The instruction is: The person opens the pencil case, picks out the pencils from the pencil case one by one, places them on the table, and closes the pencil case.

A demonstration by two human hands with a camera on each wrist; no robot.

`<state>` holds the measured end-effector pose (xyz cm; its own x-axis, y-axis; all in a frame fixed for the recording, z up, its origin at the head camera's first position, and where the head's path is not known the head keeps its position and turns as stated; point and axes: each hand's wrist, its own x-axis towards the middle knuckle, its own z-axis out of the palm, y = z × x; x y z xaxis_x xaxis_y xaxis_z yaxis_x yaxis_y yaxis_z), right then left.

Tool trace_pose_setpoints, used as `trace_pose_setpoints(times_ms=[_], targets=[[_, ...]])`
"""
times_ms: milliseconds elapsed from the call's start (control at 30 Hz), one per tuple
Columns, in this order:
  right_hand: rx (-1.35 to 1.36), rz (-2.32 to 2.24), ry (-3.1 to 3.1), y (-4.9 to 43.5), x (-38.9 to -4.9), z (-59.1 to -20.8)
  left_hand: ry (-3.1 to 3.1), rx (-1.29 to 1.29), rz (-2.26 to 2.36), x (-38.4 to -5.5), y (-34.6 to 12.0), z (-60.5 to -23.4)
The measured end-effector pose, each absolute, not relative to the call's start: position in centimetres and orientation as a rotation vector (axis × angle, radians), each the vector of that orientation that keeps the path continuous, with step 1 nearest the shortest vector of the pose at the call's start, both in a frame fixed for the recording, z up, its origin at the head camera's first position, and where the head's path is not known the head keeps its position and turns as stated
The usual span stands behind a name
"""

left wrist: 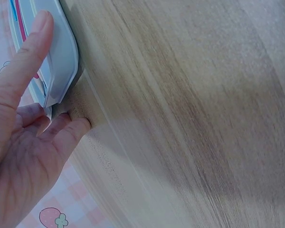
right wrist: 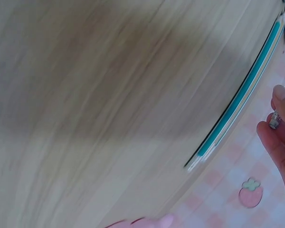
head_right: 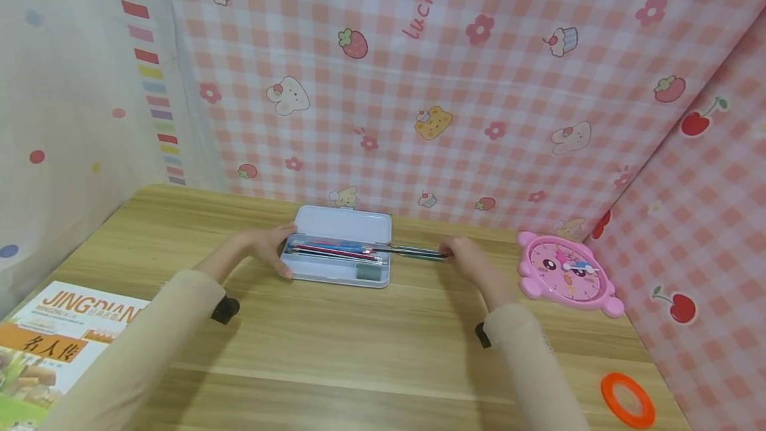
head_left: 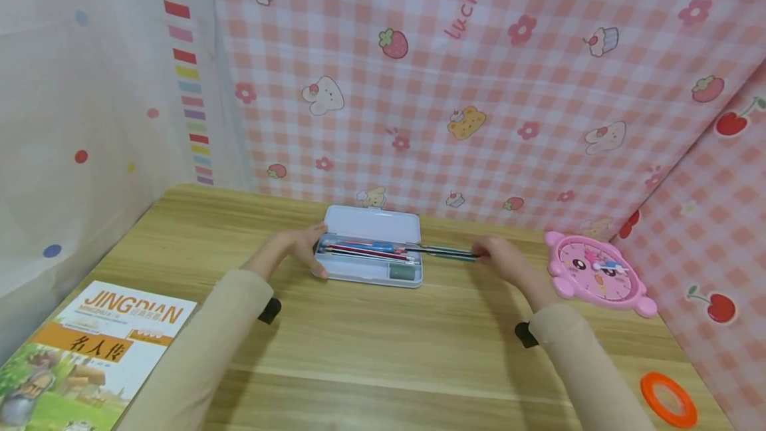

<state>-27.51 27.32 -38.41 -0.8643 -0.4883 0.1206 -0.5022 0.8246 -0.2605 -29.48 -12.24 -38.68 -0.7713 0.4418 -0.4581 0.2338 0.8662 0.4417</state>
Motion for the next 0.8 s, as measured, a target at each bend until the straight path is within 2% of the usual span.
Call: trace_pose_setpoints(times_ms=[333, 800], targets=[[0.754, 0.364, -3.024, 29.9, -27.1, -38.2, 2.465, 0.476, 0.501, -29.6, -12.3, -38.8], [0.713, 0.338, -2.974, 32.0, -26.4, -39.9, 2.465, 0.481, 0.483, -29.4, -12.2, -38.5]])
